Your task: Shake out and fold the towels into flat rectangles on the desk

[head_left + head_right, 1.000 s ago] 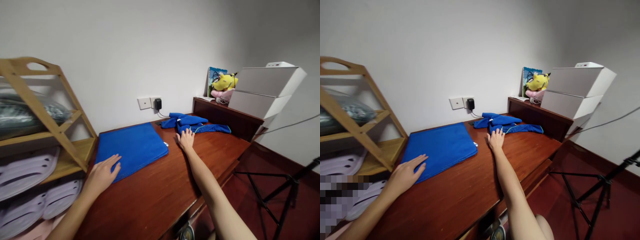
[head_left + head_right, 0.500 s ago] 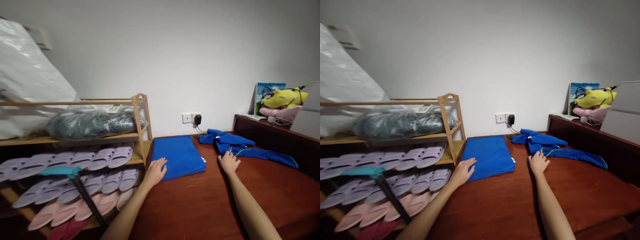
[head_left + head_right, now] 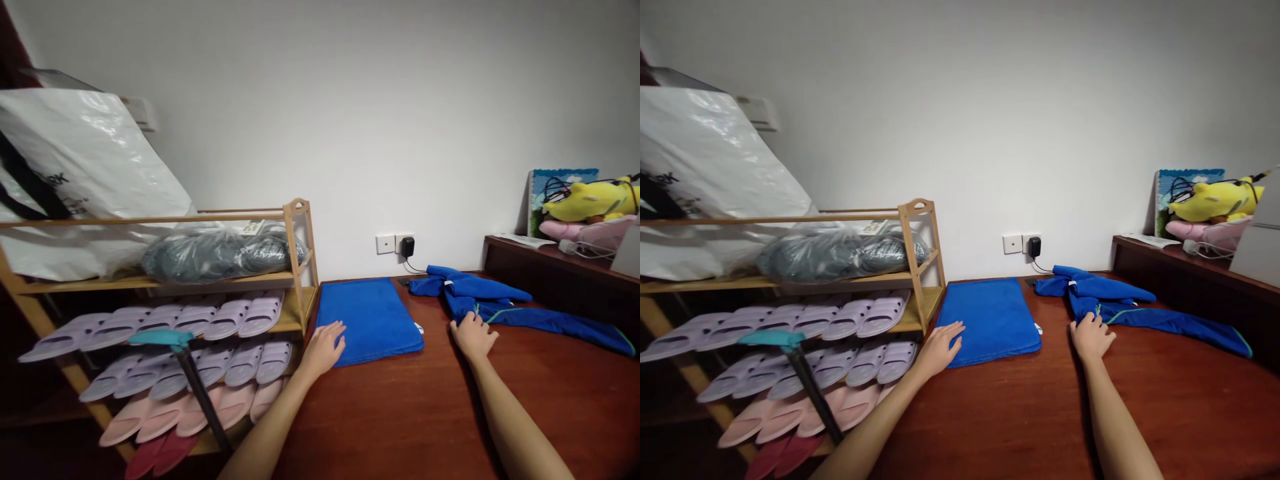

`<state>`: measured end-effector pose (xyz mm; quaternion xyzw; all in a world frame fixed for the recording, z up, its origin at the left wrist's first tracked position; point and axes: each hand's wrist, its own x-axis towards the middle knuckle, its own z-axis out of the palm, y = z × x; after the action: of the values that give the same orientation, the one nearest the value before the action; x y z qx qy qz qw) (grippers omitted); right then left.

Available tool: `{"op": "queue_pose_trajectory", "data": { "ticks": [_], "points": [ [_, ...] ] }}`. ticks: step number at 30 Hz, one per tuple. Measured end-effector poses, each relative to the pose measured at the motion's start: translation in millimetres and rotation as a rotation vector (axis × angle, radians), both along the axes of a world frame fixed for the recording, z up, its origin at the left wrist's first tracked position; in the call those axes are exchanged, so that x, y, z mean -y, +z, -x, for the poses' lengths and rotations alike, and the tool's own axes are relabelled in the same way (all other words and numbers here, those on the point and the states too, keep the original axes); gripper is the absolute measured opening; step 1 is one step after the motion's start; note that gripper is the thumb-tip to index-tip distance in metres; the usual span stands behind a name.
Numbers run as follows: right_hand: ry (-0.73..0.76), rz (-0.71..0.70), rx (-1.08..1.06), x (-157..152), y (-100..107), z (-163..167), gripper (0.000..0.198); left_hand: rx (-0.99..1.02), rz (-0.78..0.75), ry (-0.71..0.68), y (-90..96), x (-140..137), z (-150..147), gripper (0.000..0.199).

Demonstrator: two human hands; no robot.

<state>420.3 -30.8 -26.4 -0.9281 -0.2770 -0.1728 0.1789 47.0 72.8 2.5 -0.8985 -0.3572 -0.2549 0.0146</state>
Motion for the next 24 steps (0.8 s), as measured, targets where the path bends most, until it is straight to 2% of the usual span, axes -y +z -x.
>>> {"op": "queue_pose_trajectory", "data": {
  "ticks": [24],
  "points": [
    [0.0,0.0,0.001,0.1,-1.6,-1.4,0.04,0.011,0.016,-0.005,0.4,0.5,-0.2,0.035]
  ]
}}
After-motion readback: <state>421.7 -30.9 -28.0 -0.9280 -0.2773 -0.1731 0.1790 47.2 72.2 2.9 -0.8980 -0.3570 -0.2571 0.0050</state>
